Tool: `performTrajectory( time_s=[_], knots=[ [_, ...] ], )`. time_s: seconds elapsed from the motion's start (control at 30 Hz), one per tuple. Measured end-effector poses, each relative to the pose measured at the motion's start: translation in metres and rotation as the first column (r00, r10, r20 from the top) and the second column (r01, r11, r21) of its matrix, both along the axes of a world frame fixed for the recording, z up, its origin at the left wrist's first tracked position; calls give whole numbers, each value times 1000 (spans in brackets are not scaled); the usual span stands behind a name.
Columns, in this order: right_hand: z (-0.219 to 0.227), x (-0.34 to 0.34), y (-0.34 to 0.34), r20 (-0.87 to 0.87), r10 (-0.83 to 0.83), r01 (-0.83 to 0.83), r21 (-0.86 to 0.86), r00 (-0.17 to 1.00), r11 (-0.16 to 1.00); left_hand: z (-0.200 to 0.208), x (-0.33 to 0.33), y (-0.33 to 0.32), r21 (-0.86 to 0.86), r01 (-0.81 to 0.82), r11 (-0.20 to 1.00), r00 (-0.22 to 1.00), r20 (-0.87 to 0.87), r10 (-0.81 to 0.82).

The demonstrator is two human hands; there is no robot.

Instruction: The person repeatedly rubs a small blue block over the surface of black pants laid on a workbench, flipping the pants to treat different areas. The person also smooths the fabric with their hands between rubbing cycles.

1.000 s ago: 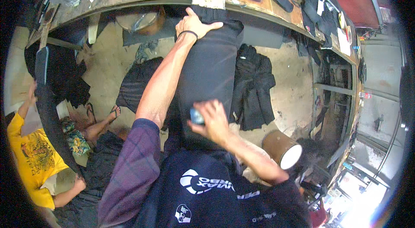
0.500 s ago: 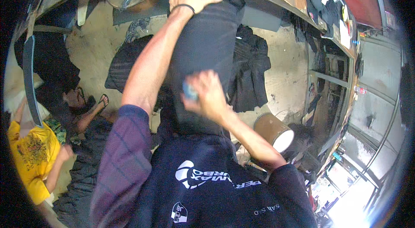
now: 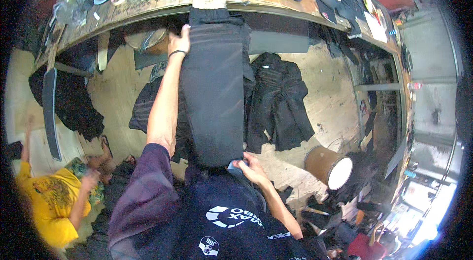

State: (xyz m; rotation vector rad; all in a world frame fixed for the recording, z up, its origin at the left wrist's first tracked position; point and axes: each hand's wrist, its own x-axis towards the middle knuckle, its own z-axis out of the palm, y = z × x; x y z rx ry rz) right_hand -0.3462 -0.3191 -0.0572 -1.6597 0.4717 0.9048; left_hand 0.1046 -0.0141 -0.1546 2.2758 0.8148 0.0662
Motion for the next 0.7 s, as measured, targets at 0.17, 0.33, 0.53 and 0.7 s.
performTrajectory(
  time_s=[0.17,0.33,0.53,0.7],
  knots=[
    [7,-71,-22,87,158,-121,-336,984,934,3,-106,-2,178,83,980,969,216,-121],
    [0,-156,-55,49,130,-89,-495,990,864,38,-258,-23,26,56,998,978,198,-61],
    [1,-120,-48,109,127,-67,-437,986,897,29,-139,13,-506,133,852,985,160,-59],
    [2,-93,-45,162,194,-103,-447,968,888,19,-100,2,255,32,966,968,233,-94]
  ],
)
